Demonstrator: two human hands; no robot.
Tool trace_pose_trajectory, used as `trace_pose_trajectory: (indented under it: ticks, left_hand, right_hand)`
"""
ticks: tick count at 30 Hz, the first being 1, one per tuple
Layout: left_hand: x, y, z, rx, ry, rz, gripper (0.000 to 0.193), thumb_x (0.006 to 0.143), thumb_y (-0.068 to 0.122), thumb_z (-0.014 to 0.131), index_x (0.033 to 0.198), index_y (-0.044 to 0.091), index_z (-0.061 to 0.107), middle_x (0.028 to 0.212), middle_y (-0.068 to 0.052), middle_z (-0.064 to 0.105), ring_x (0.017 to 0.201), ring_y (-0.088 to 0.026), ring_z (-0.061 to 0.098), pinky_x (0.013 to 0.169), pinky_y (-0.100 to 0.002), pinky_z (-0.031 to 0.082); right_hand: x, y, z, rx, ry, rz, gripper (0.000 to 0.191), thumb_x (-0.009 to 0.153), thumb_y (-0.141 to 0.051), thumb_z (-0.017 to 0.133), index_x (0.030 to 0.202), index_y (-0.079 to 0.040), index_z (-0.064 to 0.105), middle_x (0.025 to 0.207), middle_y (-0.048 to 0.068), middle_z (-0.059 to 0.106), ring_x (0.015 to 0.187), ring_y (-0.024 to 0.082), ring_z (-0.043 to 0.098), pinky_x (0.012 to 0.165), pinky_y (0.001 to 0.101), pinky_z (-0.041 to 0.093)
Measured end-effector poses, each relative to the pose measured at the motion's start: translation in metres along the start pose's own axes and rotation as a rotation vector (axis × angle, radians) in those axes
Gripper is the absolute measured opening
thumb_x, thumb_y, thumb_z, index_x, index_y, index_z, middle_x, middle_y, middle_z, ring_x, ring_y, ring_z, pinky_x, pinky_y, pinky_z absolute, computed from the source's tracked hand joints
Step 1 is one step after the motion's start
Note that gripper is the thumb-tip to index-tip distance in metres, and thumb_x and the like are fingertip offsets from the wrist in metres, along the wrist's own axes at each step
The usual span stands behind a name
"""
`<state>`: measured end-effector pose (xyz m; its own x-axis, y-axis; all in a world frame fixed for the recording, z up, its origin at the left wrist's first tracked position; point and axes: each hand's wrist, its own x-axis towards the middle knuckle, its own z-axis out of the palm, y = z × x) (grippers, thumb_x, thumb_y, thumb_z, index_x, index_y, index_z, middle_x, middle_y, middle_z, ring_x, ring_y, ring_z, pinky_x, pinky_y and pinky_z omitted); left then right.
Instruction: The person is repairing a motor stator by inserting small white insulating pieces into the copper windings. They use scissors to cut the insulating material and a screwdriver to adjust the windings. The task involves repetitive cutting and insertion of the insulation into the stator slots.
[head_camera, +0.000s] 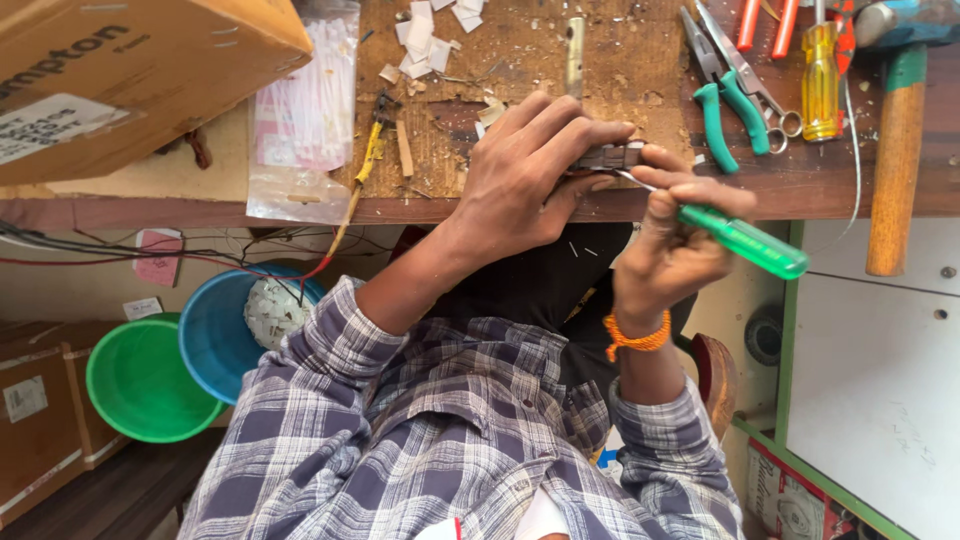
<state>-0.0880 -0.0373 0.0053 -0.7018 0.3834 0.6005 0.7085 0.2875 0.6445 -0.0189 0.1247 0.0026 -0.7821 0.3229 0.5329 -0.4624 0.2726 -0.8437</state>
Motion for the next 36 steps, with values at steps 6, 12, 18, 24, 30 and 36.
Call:
trace_pose_trajectory:
  ticks: [6,12,18,24,30,36]
  left_hand:
    - [0.0,0.0,-0.005,0.036,-0.02,0.025,0.046,0.095,0.021,0.078,0.136,0.013,0.06,0.11,-0.007,0.058,0.104,-0.029,0.058,0.091,-0.043,0.048]
    - [-0.001,0.002,-0.005,0.013,-0.05,0.039,0.048,0.094,0.022,0.078,0.137,0.014,0.059,0.113,-0.006,0.057,0.107,-0.029,0.057,0.093,-0.043,0.049]
    - [-0.004,0.005,-0.008,0.03,-0.134,0.055,0.051,0.091,0.024,0.079,0.137,0.019,0.059,0.109,-0.003,0.055,0.108,-0.027,0.055,0.093,-0.042,0.047]
    - [-0.013,0.009,-0.011,0.034,-0.181,0.08,0.06,0.093,0.027,0.081,0.145,0.014,0.055,0.112,-0.003,0.055,0.106,-0.026,0.053,0.092,-0.042,0.046]
    - [-0.019,0.013,-0.004,0.062,-0.165,0.095,0.055,0.092,0.024,0.083,0.139,0.017,0.057,0.115,-0.001,0.056,0.109,-0.024,0.053,0.094,-0.041,0.044]
    - [-0.017,0.015,-0.006,0.085,-0.188,0.103,0.055,0.091,0.025,0.083,0.139,0.016,0.058,0.113,-0.002,0.055,0.107,-0.024,0.053,0.091,-0.041,0.043]
  right_hand:
    - [-0.001,-0.003,-0.006,0.05,-0.028,0.083,0.022,0.114,-0.011,0.069,0.119,-0.001,0.051,0.107,0.021,0.069,0.113,0.028,0.074,0.103,0.0338,0.06]
    - [-0.006,-0.017,-0.003,-0.002,-0.028,0.096,0.02,0.115,-0.01,0.067,0.118,0.001,0.051,0.114,0.023,0.069,0.114,0.028,0.074,0.103,0.0333,0.059]
    - [-0.026,-0.015,0.008,0.024,0.09,-0.027,0.02,0.115,-0.014,0.064,0.121,-0.003,0.049,0.105,0.019,0.071,0.114,0.028,0.073,0.113,0.0387,0.057]
    - [-0.02,-0.013,-0.023,0.311,0.134,0.188,0.029,0.106,-0.018,0.074,0.119,-0.002,0.053,0.101,0.019,0.072,0.101,0.028,0.075,0.1,0.0437,0.062]
    - [-0.012,-0.018,-0.028,0.178,0.045,0.196,0.027,0.111,-0.013,0.076,0.12,0.0,0.053,0.1,0.017,0.072,0.098,0.026,0.076,0.103,0.0431,0.063]
    - [-0.005,-0.029,-0.034,0.08,-0.07,0.209,0.024,0.112,-0.008,0.075,0.115,0.002,0.053,0.104,0.021,0.073,0.104,0.03,0.077,0.102,0.0381,0.062]
